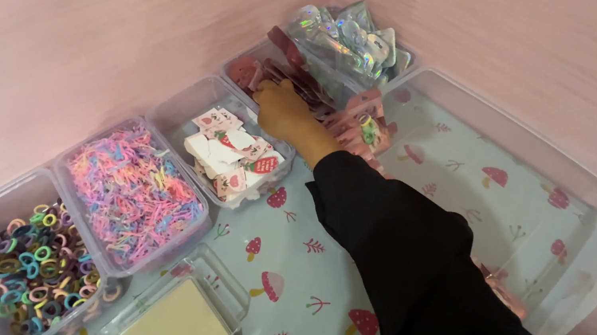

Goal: Sorting and packing small hair accessories from various bins into individual plastic bags and occasionally using a digital scale.

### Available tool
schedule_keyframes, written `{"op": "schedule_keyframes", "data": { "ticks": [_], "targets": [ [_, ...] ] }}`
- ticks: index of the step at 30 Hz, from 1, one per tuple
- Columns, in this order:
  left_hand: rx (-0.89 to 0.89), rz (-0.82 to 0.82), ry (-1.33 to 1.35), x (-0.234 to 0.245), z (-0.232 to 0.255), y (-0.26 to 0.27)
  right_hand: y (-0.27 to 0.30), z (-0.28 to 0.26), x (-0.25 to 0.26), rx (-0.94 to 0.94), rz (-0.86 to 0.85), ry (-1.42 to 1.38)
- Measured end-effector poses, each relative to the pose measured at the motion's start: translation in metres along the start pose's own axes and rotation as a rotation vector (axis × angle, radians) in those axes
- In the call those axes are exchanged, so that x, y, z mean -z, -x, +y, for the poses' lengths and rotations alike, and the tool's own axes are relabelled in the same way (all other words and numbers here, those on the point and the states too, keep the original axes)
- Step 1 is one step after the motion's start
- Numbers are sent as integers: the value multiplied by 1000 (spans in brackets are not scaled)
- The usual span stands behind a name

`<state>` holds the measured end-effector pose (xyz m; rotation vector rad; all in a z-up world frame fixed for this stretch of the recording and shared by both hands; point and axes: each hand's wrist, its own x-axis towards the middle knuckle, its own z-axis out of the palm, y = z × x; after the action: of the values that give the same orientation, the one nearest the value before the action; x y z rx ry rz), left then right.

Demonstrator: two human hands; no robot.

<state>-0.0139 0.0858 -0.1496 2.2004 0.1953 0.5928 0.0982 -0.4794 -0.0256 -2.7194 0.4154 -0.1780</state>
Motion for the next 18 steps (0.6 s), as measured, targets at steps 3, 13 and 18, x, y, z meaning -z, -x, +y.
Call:
{"op": "schedule_keyframes", "data": {
  "ticks": [3, 13, 18],
  "targets": [
    [19, -38, 17, 0, 5, 2, 1, -1, 1, 13, 58, 15],
    [-161, 46, -81, 11, 39, 12, 50, -71, 86, 344, 785, -412],
    [-423, 151, -52, 19, 71, 11, 105, -130, 89, 411, 423, -811]
  ]
}}
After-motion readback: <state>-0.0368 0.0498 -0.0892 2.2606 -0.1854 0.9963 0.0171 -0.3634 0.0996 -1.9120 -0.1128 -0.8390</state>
